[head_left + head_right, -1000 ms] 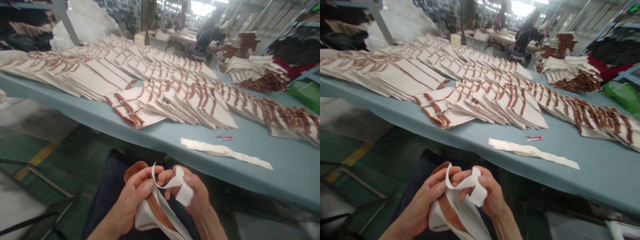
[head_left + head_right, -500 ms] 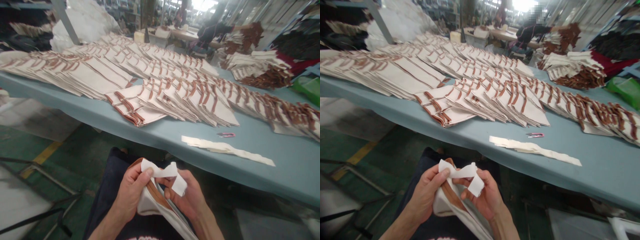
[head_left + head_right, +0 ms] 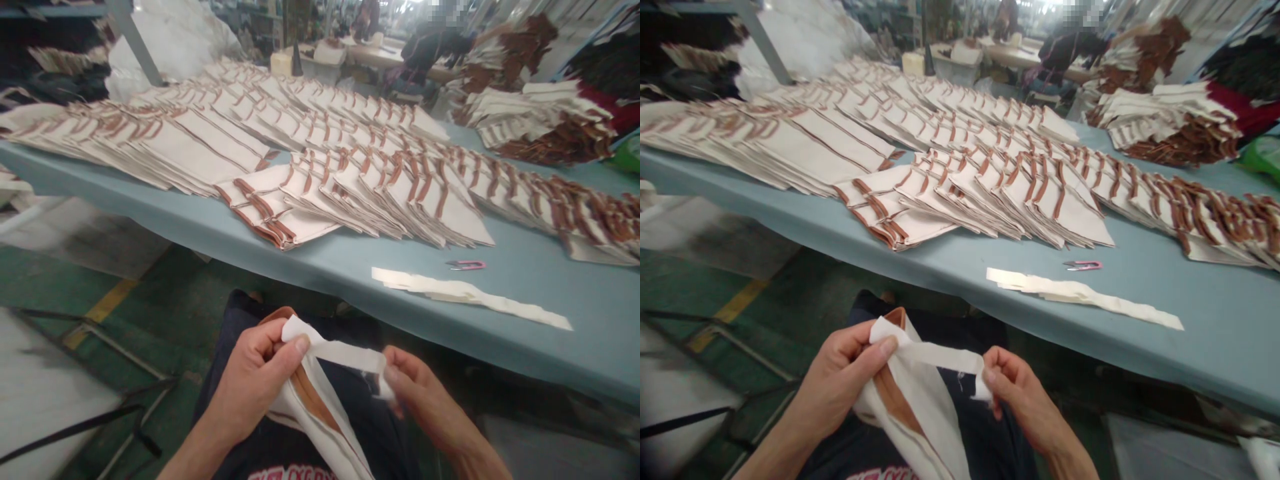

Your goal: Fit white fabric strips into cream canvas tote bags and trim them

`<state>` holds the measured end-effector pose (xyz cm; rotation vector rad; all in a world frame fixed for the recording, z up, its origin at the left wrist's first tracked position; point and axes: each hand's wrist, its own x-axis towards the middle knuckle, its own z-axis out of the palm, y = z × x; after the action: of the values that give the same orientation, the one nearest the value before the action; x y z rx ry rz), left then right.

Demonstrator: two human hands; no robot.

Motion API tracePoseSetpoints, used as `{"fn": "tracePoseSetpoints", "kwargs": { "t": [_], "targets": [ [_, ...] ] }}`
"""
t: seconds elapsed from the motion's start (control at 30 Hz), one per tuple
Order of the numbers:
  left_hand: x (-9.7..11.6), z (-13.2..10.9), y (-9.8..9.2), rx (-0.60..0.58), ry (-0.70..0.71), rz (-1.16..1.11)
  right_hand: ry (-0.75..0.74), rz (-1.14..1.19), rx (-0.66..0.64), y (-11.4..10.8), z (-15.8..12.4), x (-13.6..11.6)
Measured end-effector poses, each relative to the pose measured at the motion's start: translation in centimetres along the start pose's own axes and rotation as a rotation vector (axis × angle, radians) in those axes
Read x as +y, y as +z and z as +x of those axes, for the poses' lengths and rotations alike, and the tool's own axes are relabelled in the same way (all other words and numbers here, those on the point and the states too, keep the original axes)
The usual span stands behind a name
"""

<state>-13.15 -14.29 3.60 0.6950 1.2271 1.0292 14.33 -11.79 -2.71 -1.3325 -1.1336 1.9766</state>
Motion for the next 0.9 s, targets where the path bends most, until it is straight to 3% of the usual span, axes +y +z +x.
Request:
{"fn": "tracePoseSetpoints", "kwargs": {
  "t": [0.1, 0.2, 0.3, 0.4, 0.53, 0.73, 0.9],
  "targets": [
    [-0.1, -0.3, 0.1, -0.016, -0.016, 0.031, -0.015, -0.354, 0.111, -0.9, -0.1, -0.3],
    [-0.3, -0.5, 0.5, -0.023, -0.001, 0.071, -0.16, -0.544, 0.288, -0.5, -0.2, -1.9],
    [-0.1, -0.6, 1.0, -0.043, -0.01, 0.101, -0.342, -0.433, 0.31, 2.2, -0.6, -4.5],
    [0.6, -0.7, 1.7, -0.089, 0.001, 0.163, -0.509, -0.407, 0.204, 5.9, -0.6, -6.5],
    [1.3, -0.9, 2.2, -0.108, 0.1, 0.354, -0.519, -0.359, 0.043, 9.3, 0.2, -7.3],
    [1.0, -1.1, 2.2, -0.107, 0.158, 0.412, -0.476, -0.159, 0.041, 10.1, 0.9, -6.7],
    [0.9, -1.1, 2.3, -0.125, 0.154, 0.417, -0.435, -0.077, 0.116, 10.8, 1.0, -6.1]
  ]
}}
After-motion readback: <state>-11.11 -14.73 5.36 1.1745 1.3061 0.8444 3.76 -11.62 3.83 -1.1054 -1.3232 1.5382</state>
